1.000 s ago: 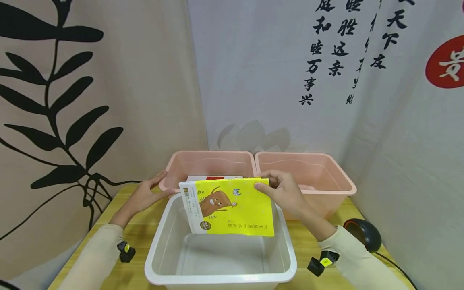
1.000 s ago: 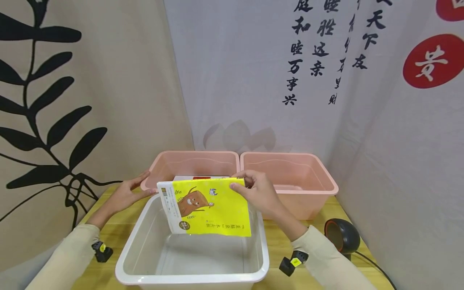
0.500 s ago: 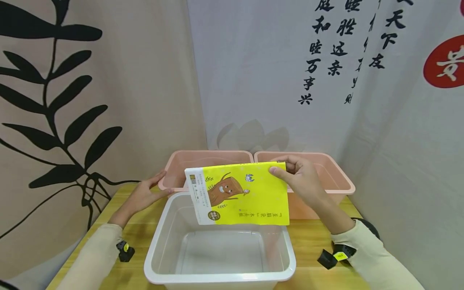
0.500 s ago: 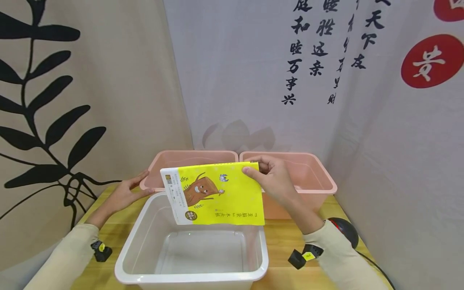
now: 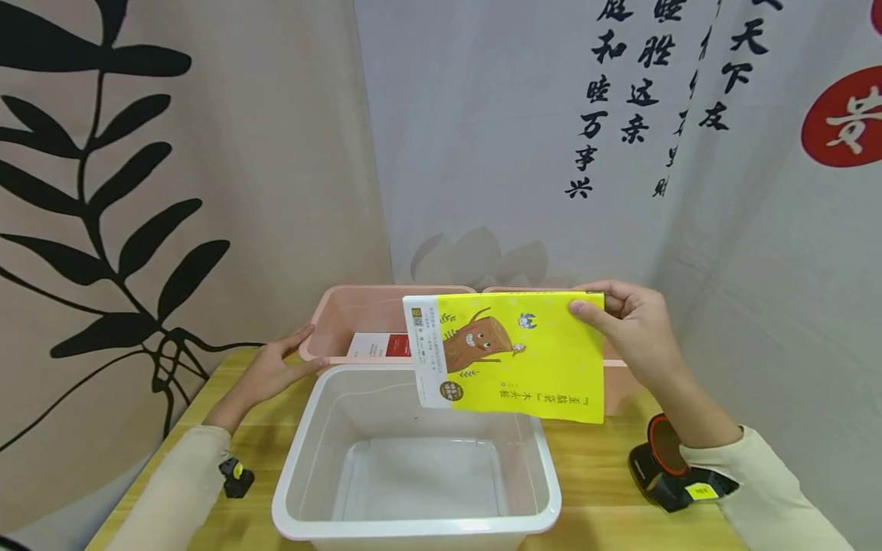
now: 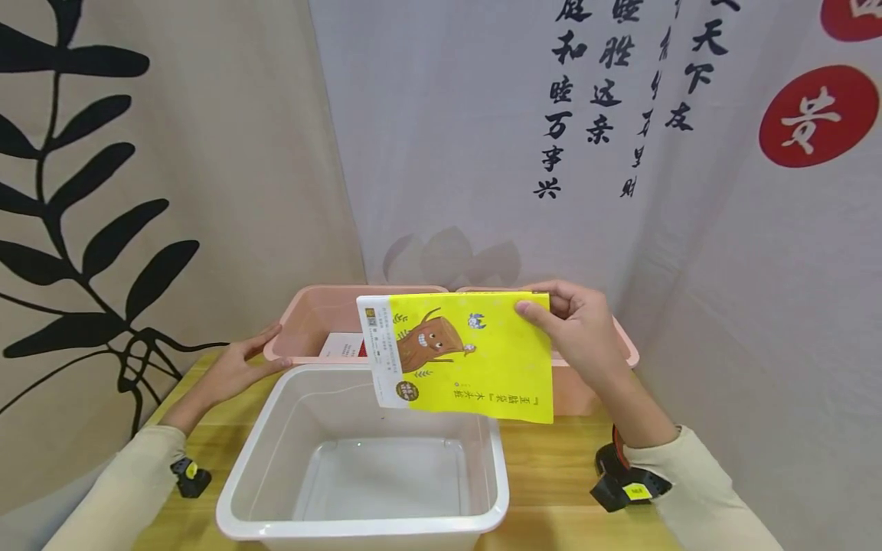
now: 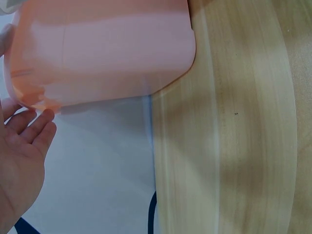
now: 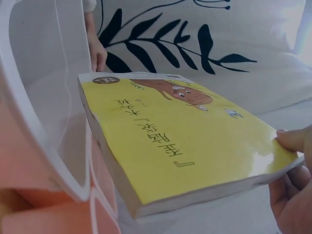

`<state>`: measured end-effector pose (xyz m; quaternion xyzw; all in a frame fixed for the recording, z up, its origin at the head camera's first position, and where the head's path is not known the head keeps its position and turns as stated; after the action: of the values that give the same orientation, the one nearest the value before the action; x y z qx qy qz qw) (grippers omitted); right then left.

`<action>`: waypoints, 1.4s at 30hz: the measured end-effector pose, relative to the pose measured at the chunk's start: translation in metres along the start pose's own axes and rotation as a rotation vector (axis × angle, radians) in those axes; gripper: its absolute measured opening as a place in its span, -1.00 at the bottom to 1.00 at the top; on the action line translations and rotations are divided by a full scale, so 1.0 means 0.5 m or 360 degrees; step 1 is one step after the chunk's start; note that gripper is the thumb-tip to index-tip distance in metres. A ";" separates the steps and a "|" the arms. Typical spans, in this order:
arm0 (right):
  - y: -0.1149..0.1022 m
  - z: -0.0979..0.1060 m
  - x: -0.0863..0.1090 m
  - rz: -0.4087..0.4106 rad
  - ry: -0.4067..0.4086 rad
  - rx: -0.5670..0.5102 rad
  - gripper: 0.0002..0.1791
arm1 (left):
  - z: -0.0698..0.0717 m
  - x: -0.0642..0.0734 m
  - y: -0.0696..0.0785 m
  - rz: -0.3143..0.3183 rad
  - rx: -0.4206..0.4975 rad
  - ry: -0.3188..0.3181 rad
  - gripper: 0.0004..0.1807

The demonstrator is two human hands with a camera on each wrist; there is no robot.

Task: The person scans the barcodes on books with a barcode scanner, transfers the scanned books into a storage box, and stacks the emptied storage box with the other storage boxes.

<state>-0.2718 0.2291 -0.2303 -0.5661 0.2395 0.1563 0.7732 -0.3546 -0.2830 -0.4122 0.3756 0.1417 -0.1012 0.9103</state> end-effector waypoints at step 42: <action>0.030 0.322 0.099 -0.0171 0.0358 0.0751 -0.84 | 0.003 0.000 0.005 0.0012 -0.0008 0.0003 0.03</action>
<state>-0.2071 0.3854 -0.2303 -0.3958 0.3234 -0.0088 0.8595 -0.3535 -0.2824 -0.4095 0.3739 0.1415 -0.0969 0.9115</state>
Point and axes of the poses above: each hand's wrist, its own x-axis away from the middle knuckle, its own z-axis out of the back of the hand, y = z × x, the point moved 7 cm from there along -x, towards the middle knuckle, and after that the axes turned 9 degrees about y, right-handed, at the moved point
